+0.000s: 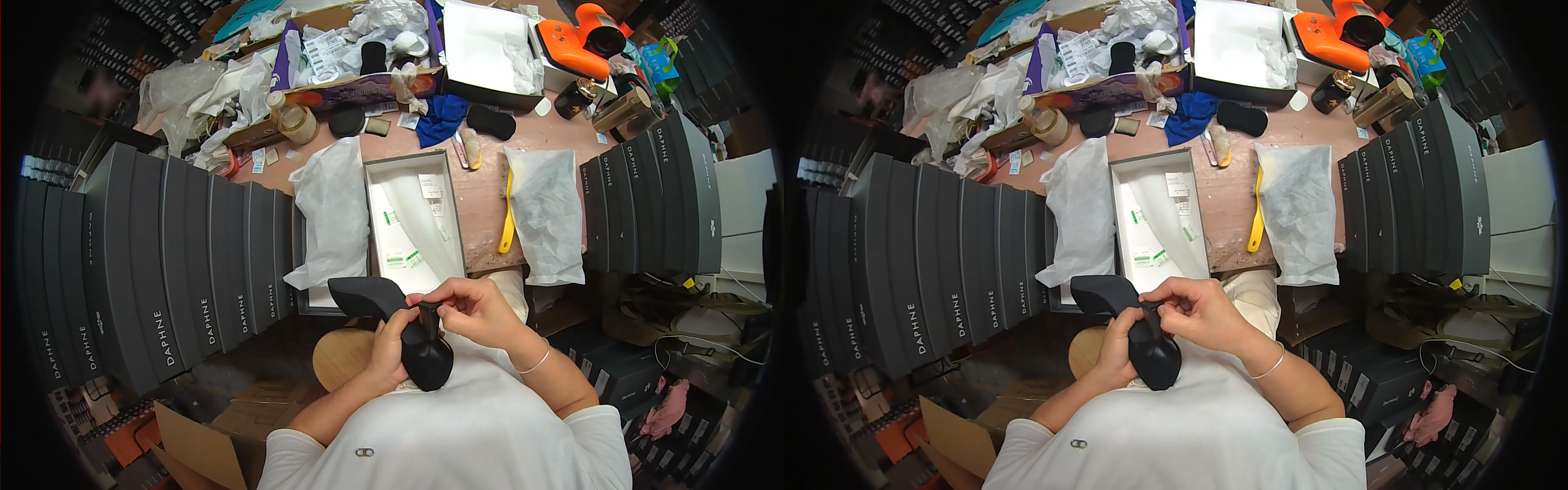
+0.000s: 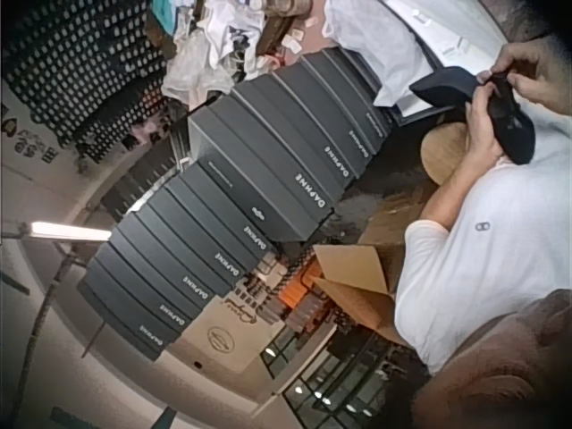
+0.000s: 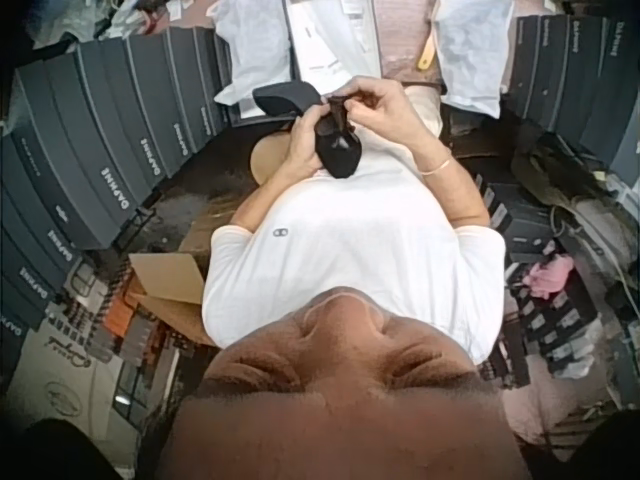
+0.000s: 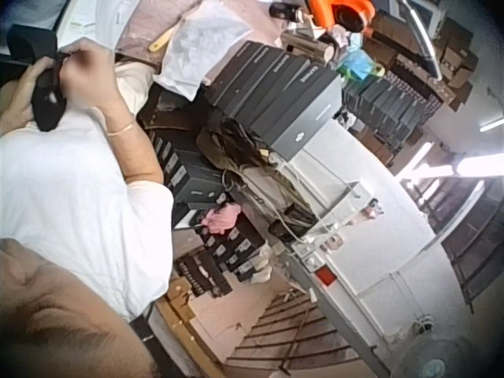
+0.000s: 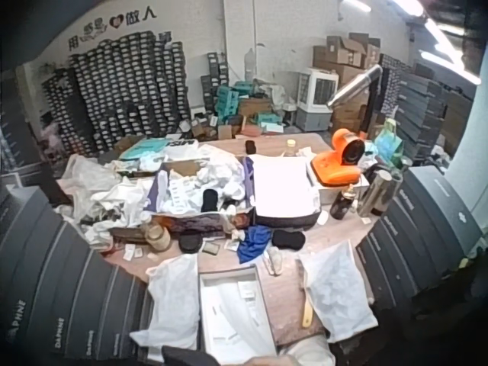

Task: Inspecting shoes for quality, cleaning them with a brush and applicator, and packing them into boxes with tissue paper.

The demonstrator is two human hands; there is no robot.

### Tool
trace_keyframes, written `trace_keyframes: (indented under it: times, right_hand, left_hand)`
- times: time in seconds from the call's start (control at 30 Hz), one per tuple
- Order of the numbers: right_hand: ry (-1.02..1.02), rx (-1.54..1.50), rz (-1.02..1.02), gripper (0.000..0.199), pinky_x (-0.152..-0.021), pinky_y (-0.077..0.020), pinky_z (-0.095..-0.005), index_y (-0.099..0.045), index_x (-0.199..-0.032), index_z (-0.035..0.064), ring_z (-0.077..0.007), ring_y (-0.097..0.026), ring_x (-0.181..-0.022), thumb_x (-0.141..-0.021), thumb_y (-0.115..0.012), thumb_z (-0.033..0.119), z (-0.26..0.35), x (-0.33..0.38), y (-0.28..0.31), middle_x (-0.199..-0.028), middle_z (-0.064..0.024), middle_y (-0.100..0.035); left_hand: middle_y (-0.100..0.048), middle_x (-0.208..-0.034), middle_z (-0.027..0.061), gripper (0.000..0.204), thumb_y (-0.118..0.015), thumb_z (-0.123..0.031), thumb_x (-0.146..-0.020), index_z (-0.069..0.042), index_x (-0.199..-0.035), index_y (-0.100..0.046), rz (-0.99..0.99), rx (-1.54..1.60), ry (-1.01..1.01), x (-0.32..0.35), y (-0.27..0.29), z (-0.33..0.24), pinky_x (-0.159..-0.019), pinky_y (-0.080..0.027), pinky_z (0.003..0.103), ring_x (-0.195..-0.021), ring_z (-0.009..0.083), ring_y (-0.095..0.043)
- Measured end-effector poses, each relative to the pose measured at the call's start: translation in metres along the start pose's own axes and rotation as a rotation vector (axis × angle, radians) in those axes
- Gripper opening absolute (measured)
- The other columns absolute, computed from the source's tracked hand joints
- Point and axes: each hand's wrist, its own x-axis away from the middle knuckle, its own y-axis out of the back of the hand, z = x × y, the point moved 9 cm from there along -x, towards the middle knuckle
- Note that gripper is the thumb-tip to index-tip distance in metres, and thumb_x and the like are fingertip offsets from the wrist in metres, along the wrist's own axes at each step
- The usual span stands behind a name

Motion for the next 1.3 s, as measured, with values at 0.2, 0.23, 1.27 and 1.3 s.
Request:
trace_keyframes:
  times: [0.2,0.23,1.27,1.3]
  right_hand:
    - [0.018,0.033,-0.015,0.016,-0.064,-0.0552,-0.0217,-0.061,-0.099,-0.0083,-0.0065,-0.063,-0.077,-0.085,-0.054,-0.006,0.005,0.001,-0.002,-0.11,-0.0157,-0.067]
    - [0.018,0.038,-0.015,0.016,-0.064,-0.0551,-0.0217,-0.061,-0.098,-0.0083,-0.0064,-0.063,-0.076,-0.084,-0.054,-0.005,0.005,0.001,-0.002,-0.11,-0.0157,-0.067]
    - [0.115,0.164,-0.127,0.014,-0.058,-0.0525,-0.0212,-0.062,-0.097,-0.0074,-0.0069,-0.062,-0.066,-0.086,-0.053,-0.005,0.037,0.029,-0.035,-0.095,-0.0101,-0.07]
    - [0.125,0.175,-0.12,0.014,-0.058,-0.0525,-0.0212,-0.062,-0.097,-0.0076,-0.0069,-0.062,-0.066,-0.086,-0.053,-0.005,0.04,0.028,-0.034,-0.095,-0.0101,-0.07]
  left_hand:
    - [-0.064,-0.095,0.0114,0.025,-0.047,-0.012,-0.091,-0.003,-0.113,-0.054,0.01,0.047,0.011,-0.001,-0.003,0.001,-0.068,-0.056,0.036,-0.075,0.0244,-0.065]
    - [-0.065,-0.095,0.0115,0.025,-0.047,-0.013,-0.091,-0.003,-0.113,-0.054,0.0,0.061,-0.008,0.0,-0.004,-0.001,-0.067,-0.056,0.036,-0.075,0.0248,-0.066]
    - [-0.065,-0.086,0.0145,0.027,-0.048,-0.014,-0.086,0.0,-0.108,-0.056,0.208,-0.018,0.008,0.02,-0.005,0.0,-0.07,-0.056,0.037,-0.074,0.0253,-0.066]
    - [-0.065,-0.085,0.0145,0.026,-0.048,-0.014,-0.086,0.0,-0.107,-0.056,0.216,-0.012,-0.021,0.021,-0.009,-0.002,-0.07,-0.056,0.037,-0.074,0.0252,-0.066]
